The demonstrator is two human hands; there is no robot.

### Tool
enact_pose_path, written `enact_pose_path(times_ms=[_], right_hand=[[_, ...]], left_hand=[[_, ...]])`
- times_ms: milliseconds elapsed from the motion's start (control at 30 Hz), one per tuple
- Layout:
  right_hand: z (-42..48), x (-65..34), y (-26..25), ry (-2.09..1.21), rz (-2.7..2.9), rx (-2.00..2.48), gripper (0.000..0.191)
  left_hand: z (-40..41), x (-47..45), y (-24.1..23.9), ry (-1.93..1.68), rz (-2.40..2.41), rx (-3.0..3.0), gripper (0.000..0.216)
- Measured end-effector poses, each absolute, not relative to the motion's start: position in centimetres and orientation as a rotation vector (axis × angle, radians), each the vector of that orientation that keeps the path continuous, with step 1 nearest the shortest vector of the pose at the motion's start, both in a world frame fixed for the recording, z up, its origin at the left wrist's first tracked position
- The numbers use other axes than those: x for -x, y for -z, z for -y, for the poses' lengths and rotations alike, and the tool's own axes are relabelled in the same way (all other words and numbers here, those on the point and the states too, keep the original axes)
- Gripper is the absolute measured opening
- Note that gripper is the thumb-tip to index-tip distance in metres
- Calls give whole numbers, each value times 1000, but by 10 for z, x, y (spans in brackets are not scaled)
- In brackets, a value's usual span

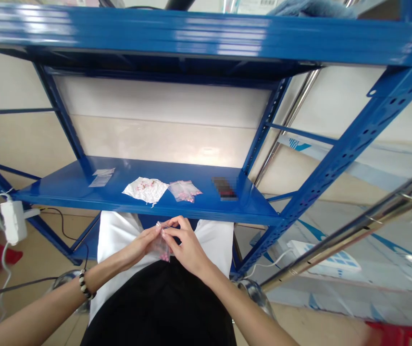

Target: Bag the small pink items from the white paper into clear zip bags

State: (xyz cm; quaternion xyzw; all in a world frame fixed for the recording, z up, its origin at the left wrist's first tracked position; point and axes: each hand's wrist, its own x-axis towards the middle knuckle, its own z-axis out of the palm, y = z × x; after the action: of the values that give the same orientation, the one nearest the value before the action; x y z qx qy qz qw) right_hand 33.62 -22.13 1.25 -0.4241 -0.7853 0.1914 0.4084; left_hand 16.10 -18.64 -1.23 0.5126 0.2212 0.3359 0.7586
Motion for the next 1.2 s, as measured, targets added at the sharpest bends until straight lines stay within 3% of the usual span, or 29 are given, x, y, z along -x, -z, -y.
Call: enact_pose_path(times_ms=[233, 467, 933, 1200], right_hand=[[218, -338, -6, -609, 1890, 1099, 9], [202, -349, -12, -792, 1828, 1094, 27], [209, -349, -10, -860, 1782, 1069, 19], [212, -345, -9, -919, 1578, 1064, 28]], left_hand=[[182, -154, 16, -795, -644, -1465, 42], [175, -154, 9, -729, -599, -1382, 48], [171, -147, 5, -898, -709, -1550, 30], [180, -144, 0, -959, -725, -1613, 29]])
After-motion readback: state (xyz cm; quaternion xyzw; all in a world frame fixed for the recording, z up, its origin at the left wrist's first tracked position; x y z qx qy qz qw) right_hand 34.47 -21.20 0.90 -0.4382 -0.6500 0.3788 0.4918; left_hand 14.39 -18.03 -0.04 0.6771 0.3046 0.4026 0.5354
